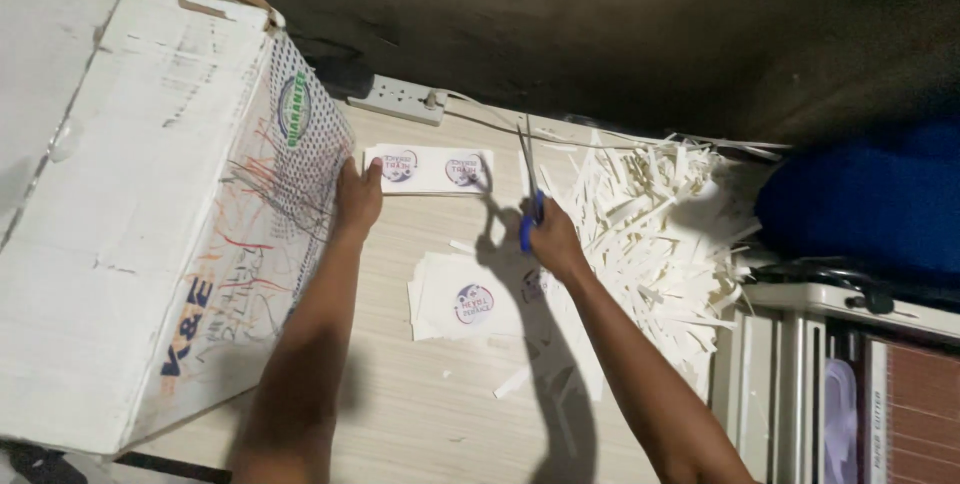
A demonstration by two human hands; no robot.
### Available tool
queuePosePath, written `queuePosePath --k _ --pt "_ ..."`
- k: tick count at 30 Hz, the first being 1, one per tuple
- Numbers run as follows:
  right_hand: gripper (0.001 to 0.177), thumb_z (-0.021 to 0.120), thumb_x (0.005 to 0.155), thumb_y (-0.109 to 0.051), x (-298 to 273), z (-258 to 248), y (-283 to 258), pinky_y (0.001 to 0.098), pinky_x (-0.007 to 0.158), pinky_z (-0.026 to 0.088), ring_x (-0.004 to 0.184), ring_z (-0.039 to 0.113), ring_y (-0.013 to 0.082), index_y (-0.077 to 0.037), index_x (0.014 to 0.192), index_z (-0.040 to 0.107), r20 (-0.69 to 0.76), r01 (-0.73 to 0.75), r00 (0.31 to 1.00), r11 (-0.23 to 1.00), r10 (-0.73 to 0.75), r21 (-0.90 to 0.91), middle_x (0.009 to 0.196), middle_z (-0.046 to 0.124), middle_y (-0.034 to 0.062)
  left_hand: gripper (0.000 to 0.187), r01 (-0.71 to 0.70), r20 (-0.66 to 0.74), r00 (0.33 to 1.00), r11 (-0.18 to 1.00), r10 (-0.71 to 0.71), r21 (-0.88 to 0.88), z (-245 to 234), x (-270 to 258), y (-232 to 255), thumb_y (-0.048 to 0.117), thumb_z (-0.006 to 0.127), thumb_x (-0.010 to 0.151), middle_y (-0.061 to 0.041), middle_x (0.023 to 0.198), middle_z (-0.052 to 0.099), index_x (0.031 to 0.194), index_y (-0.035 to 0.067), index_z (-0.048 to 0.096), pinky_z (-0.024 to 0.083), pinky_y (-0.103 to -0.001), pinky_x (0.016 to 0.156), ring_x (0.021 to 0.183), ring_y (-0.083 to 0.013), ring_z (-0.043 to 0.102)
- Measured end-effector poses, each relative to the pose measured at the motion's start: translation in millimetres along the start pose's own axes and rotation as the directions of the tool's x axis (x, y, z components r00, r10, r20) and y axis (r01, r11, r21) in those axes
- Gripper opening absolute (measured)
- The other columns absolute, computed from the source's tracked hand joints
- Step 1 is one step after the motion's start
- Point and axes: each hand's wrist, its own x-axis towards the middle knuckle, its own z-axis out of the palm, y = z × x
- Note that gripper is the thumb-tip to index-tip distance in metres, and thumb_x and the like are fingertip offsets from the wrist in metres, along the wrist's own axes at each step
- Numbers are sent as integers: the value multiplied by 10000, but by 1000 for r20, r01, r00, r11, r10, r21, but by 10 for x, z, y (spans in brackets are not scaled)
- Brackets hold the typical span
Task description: The person uses blue-handled scissors to cut a sheet of white paper printed with circular logos into individual pieces. The person repeatedly cuts the paper, separates the cut pieces, and places them into a pile on the table.
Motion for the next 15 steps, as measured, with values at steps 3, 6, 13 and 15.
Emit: queuePosePath --k 3,6,13,15 --pt "290 707 894 -262 641 357 133 361 648 505 708 614 183 -9 1011 627 -25 -64 997 992 67 111 806 653 103 718 86 68 994 996 -84 -21 -124 65 259 490 538 1050 -410 1373 501 1354 -158 483 360 -488 1117 1308 -505 466" --pt "266 736 864 -201 996 572 227 344 615 497 687 582 162 2 980 608 -70 -48 995 959 71 280 775 626 69 679 264 177 950 964 -259 -7 -344 25 725 514 468 1026 -355 1314 581 1300 -102 544 409 -482 1077 1256 -471 538" --pt "224 703 832 -150 1150 935 239 323 599 496 681 590 141 -30 993 604 -55 -92 992 953 113 290 780 638 44 633 261 218 948 959 -232 -113 -294 80 688 509 423 1047 -322 1270 600 1280 -62 563 421 -481 1023 1202 -456 561" --pt "250 742 831 -172 1128 926 184 315 615 492 694 590 140 -31 988 608 -71 -104 989 951 130 291 792 646 49 611 268 216 947 956 -238 -118 -324 73 721 500 425 1048 -310 1231 625 1258 -53 580 443 -474 996 1164 -438 591"
